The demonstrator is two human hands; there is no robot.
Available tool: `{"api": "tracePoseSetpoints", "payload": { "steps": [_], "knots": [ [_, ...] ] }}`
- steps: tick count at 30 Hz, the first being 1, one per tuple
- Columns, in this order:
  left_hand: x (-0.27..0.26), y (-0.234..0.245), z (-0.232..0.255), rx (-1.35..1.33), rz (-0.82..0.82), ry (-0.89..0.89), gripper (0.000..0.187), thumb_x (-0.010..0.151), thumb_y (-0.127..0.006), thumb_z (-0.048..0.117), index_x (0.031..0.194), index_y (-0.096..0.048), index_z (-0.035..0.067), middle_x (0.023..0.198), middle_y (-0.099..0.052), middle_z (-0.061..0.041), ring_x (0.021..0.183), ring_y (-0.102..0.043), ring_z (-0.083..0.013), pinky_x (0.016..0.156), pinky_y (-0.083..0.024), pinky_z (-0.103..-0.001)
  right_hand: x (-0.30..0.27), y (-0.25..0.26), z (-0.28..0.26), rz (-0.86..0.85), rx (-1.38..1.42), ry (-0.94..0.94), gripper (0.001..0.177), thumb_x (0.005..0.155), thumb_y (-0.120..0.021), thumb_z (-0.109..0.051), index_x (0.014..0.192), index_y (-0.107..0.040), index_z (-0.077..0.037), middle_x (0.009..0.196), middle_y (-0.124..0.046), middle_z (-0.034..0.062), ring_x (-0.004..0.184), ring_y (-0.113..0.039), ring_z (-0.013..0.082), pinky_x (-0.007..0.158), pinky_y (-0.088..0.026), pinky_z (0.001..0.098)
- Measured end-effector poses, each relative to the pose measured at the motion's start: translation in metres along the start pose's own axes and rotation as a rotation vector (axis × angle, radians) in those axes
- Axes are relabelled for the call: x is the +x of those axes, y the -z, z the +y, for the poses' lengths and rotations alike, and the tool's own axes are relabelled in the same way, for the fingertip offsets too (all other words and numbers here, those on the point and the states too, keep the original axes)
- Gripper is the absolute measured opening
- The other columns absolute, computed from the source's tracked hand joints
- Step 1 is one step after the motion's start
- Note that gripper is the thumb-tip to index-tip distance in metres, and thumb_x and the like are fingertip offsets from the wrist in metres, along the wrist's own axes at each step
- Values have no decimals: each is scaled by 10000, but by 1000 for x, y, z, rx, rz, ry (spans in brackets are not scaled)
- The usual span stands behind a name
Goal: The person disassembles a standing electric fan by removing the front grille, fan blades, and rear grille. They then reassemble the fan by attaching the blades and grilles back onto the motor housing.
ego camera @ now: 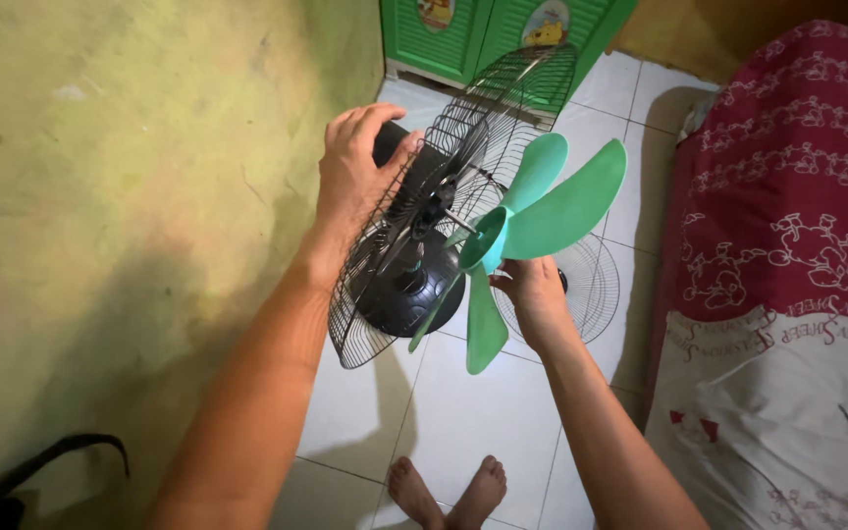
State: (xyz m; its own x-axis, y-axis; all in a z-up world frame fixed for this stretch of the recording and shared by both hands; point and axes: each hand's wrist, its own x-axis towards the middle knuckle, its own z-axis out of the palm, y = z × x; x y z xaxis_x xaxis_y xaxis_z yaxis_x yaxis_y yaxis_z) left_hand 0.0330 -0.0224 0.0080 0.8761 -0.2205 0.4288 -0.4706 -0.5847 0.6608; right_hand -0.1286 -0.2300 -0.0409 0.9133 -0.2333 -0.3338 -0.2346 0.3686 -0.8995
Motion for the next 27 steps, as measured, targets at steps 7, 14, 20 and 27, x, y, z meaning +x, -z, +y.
{"api": "tracePoseSetpoints", "payload": {
  "steps": [7,14,20,27],
  "knots": [
    [-7,-16,-4,-3,93,-79,323,1014,-707,399,1234,-648,170,1266,-676,-20,1269,-547,-325,1020,-505,-461,1,4,0,12,-3,11,326,998,-524,-386,1114,-592,-89,1063,-662,51,936,-615,175,811,-523,384],
    [-10,-25,10,3,76,-28,339,993,-703,394,1247,-630,180,1281,-677,-5,1297,-522,-323,1008,-503,-484,15,23,7,139,125,-255,401,1018,-526,-406,1132,-607,-30,999,-639,99,843,-592,187,691,-533,360],
    [-19,-29,28,6,51,36,350,989,-692,392,1267,-614,194,1352,-641,2,1359,-462,-330,1044,-424,-563,4,37,1,-108,-134,14,560,896,-633,-176,1413,-425,-129,1048,-668,95,919,-683,193,714,-606,329],
    [-28,-46,55,73,73,63,326,963,-704,376,1230,-613,213,1366,-617,58,1377,-434,-301,1037,-361,-628,-10,39,-24,-64,-79,-56,413,1006,-544,-231,1383,-505,-68,1032,-666,99,851,-669,207,688,-581,334]
  ]
}}
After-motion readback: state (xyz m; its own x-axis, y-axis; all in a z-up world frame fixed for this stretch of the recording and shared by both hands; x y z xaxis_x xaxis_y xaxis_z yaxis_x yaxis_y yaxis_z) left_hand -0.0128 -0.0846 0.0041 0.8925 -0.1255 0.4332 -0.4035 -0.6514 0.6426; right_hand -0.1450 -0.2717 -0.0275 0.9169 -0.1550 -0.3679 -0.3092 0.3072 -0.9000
